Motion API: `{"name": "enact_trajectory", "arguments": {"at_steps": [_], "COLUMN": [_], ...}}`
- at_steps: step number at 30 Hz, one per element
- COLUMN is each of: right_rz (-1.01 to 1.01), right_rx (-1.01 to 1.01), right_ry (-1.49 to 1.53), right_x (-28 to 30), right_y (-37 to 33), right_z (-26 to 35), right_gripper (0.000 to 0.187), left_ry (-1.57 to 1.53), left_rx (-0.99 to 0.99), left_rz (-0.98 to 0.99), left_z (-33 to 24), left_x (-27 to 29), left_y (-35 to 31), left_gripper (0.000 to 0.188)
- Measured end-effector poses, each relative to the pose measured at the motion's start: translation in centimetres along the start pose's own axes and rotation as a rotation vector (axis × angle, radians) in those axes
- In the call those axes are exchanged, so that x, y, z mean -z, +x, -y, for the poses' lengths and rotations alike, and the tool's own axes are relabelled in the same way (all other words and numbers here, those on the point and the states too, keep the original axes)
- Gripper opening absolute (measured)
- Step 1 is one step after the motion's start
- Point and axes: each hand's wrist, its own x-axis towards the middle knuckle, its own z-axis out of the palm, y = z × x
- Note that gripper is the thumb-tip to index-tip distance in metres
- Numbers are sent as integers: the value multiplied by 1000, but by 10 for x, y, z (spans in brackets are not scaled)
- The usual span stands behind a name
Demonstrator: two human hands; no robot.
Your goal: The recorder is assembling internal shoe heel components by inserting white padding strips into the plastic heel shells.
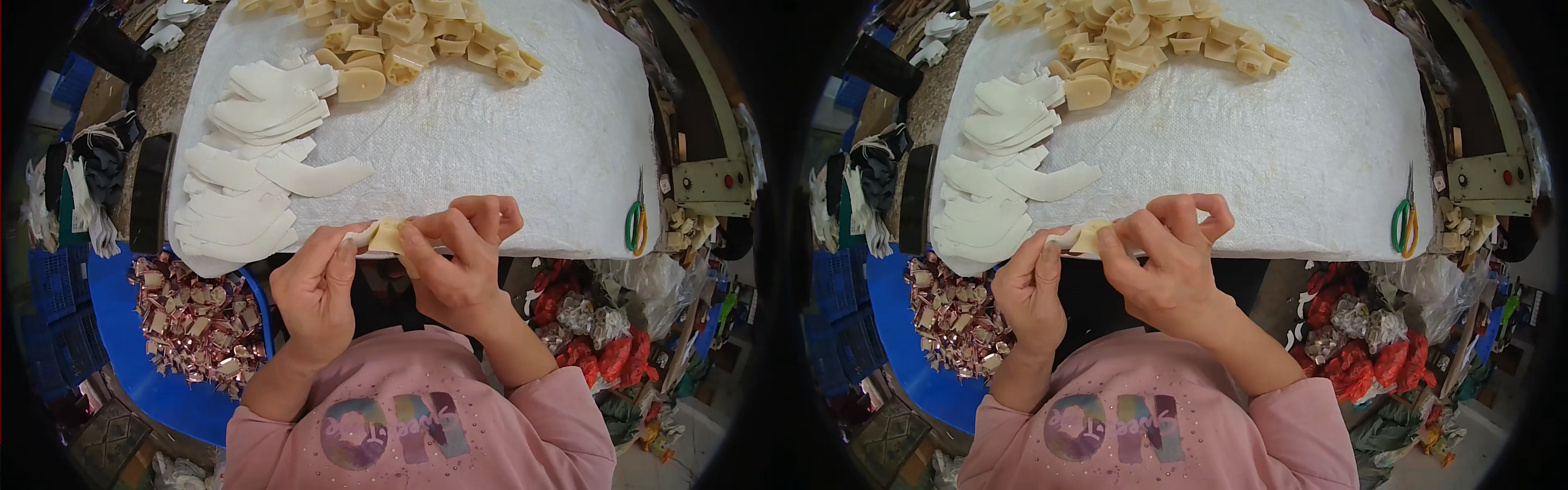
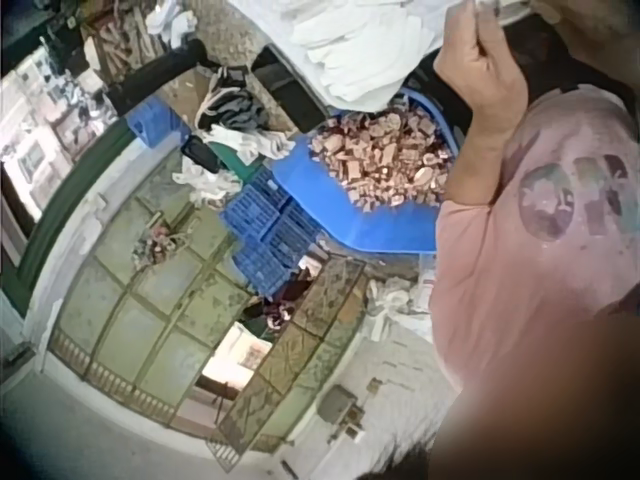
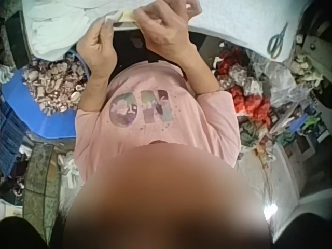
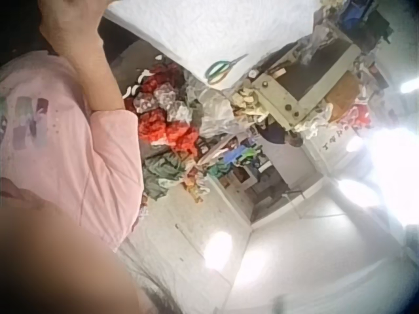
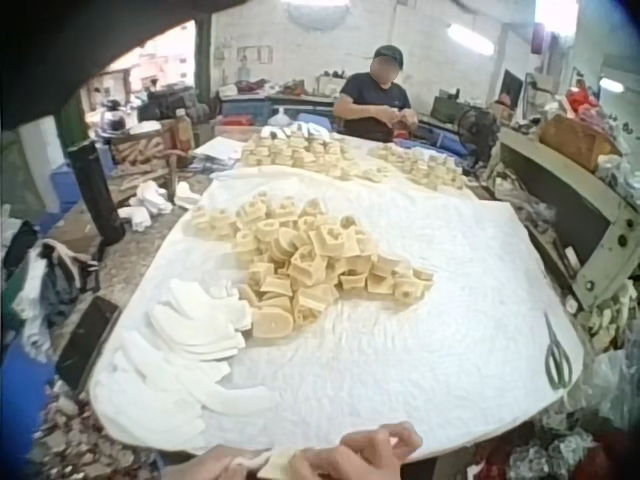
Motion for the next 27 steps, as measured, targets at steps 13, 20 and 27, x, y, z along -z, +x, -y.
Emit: {"name": "enact_trajectory", "arguments": {"at_steps": [13, 20, 27], "right_rz": [150, 41, 144], "right_rx": [-29, -81, -83], "right_ry": [57, 393, 565], "right_x": [-9, -12, -6], "right_y": [-13, -16, -19], "right_z": [-6, -13, -13], "right_gripper": [25, 25, 30], "left_ry": [384, -37, 99], "left_rx": [-379, -178, -528], "left_rz": [73, 110, 105], "left_z": [17, 33, 30], "left_x": [-10, 0, -6], "left_y": [-2, -2, 5], "left_gripper": [19, 20, 12]}}
